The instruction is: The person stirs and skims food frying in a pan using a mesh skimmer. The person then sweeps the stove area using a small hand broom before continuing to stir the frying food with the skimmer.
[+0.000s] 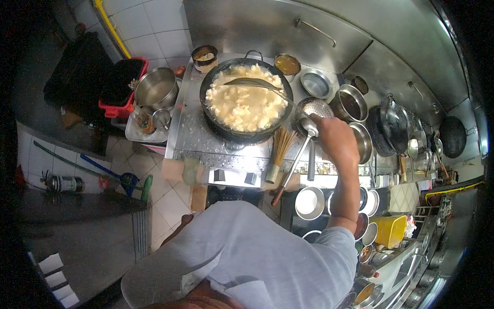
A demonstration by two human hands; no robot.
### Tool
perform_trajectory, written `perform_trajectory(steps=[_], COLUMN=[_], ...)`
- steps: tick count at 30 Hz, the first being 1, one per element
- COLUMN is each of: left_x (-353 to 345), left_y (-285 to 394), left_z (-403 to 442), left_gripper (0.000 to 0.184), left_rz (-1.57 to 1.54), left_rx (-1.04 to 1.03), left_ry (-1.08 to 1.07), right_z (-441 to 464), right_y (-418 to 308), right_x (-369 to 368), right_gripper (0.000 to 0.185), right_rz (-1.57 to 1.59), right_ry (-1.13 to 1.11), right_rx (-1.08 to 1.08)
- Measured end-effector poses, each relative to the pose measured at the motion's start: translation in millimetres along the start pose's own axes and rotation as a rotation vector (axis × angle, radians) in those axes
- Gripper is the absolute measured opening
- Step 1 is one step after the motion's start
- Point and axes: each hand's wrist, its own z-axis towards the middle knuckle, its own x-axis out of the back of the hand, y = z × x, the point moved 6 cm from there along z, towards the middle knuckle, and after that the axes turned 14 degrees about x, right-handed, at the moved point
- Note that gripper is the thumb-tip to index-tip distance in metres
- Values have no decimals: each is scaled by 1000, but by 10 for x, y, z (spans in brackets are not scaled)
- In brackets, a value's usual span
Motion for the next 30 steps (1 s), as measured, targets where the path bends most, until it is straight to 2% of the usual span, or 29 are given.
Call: perform_trajectory(steps=[2, 4, 5, 7, 8, 11, 13, 14, 15, 17, 19, 23, 26, 27, 29, 30], left_x=[51, 126, 117, 117, 128, 155, 144, 141, 126, 133, 156, 140, 125, 118, 105, 92], left_y=[58, 288, 303, 395, 447, 545, 561, 555, 618, 688, 675, 622, 491, 506, 611, 714], left_z=[-56, -175, -106, -4, -25, 49, 72, 87, 66, 8, -26, 2, -16, -53, -128, -210], left_gripper=[35, 34, 34, 34, 34, 32, 32, 32, 32, 32, 31, 30, 29, 29, 29, 29], left_rz=[-10, 32, 35, 107, 132, 95, 180, 188, 184, 186, 183, 303, 228, 220, 219, 333], left_rx=[-27, -229, -230, -432, -499, -388, -286, -287, -418, -551, -471, -393, -333, -331, -338, -382], left_ry=[-14, -53, -53, 21, 48, 4, -25, -25, -12, 1, 21, 15, -21, -26, -35, -33], right_z=[-189, -323, -373, -444, -480, -594, -591, -557, -492, -490, -561, -808, -815, -737, -597, -551], right_y=[36, -22, -37, -65, -56, -131, -212, -265, -305, -332, -335, -278, -263, -304, -318, -298], right_x=[151, 226, 211, 174, 134, -36, -287, -465, -654, -779, -720, -582, -907, -1011, -1103, -1148], right_gripper=[36, 35, 36, 37, 35, 33, 32, 32, 32, 32, 34, 35, 35, 35, 34, 34], right_rz=[3, 0, 5, 12, 132, 319, 430, 485, 482, 484, 585, 694, 765, 729, 702, 710], right_ry=[72, 91, 128, 165, 165, 167, 131, 65, 68, 75, 170, 181, 179, 96, 97, 81], right_rx=[4, -6, 5, 19, -14, -50, -6, -56, -41, -31, -59, -143, -131, -170, -182, -194])
